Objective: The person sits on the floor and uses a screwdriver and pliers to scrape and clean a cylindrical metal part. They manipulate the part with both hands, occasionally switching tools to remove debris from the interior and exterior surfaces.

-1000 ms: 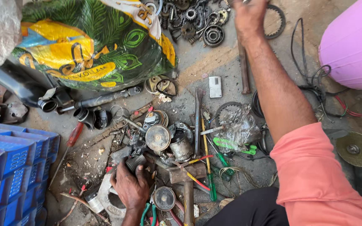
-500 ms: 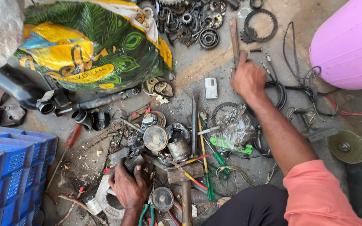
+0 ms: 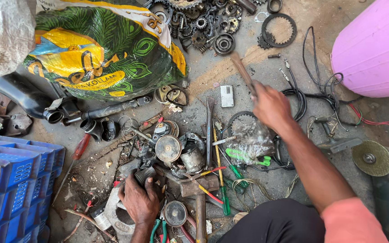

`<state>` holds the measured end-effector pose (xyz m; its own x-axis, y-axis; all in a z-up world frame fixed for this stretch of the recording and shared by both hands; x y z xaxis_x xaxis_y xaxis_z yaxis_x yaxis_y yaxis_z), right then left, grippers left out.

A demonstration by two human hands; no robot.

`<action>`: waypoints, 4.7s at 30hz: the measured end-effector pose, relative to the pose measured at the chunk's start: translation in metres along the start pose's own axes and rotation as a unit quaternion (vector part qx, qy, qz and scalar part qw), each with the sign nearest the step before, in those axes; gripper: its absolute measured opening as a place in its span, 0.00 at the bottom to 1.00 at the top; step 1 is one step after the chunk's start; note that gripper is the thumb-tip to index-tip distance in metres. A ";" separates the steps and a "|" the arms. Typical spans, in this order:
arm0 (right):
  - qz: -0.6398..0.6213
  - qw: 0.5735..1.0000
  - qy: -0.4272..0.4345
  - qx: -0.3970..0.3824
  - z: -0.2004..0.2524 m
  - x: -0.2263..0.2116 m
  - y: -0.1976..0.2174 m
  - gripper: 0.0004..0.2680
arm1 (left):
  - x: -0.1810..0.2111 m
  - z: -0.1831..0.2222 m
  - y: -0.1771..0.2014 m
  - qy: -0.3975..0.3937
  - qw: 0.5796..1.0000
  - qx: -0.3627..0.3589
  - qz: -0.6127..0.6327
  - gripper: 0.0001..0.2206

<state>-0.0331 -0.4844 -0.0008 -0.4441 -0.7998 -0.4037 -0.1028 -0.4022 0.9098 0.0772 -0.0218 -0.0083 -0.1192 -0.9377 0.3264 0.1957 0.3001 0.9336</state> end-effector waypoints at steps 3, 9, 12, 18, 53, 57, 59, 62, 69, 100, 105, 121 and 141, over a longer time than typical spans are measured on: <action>0.021 1.000 0.008 -0.003 -0.042 0.006 -0.010 0.15 | 0.002 0.002 0.004 -0.024 0.999 0.032 0.011 0.27; -0.033 0.987 0.045 0.148 -0.122 -0.021 -0.004 0.16 | -0.001 0.004 -0.001 -0.011 0.999 0.034 0.004 0.27; -0.159 0.982 -0.022 0.096 -0.118 -0.015 -0.008 0.14 | 0.004 0.004 0.003 -0.046 0.997 0.059 0.008 0.29; -0.209 0.961 -0.038 0.177 -0.049 0.031 0.016 0.15 | 0.000 0.007 0.002 -0.029 0.998 0.055 -0.005 0.27; -0.052 0.995 0.031 0.076 -0.133 -0.051 -0.029 0.24 | -0.009 -0.001 -0.008 -0.035 0.998 0.048 0.003 0.29; -0.057 0.942 0.037 0.330 -0.119 0.081 0.010 0.17 | -0.023 0.000 -0.018 -0.002 0.999 0.054 0.000 0.29; -0.030 0.940 -0.103 0.325 -0.132 0.166 0.032 0.20 | -0.024 -0.002 -0.021 -0.031 0.997 0.075 0.011 0.29; 0.017 0.946 -0.166 0.276 -0.139 0.243 0.057 0.17 | -0.040 0.001 -0.030 -0.046 0.995 0.092 0.008 0.30; -0.012 0.937 -0.319 0.139 -0.180 0.297 0.098 0.17 | -0.076 -0.012 -0.063 -0.052 0.994 0.097 0.025 0.33; 0.004 0.968 0.018 0.249 -0.127 0.055 0.025 0.18 | -0.056 -0.001 -0.042 -0.061 0.990 0.125 -0.001 0.32; 0.048 0.976 -0.114 0.180 -0.195 0.135 0.057 0.15 | -0.058 -0.003 -0.046 -0.072 0.989 0.129 0.024 0.32; 0.100 0.955 0.142 0.242 -0.200 0.148 0.085 0.16 | -0.059 -0.010 -0.048 -0.064 0.992 0.107 0.016 0.31; 0.328 0.944 0.015 -0.043 -0.070 0.073 0.113 0.12 | -0.059 -0.005 -0.047 -0.055 0.993 0.108 0.014 0.31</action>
<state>-0.0147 -0.6195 0.0652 -0.3626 -0.9007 0.2391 0.2581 0.1495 0.9545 0.0802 0.0183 -0.0720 -0.2242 -0.9075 0.3552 -0.0123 0.3671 0.9301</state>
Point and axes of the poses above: each hand's wrist, its own z-axis away from the middle knuckle, its own y-axis out of the back of the hand, x = y × z, the point moved 8 cm from there along -z, towards the middle knuckle, and after that the axes turned 9 degrees about y, right-handed, at the moved point
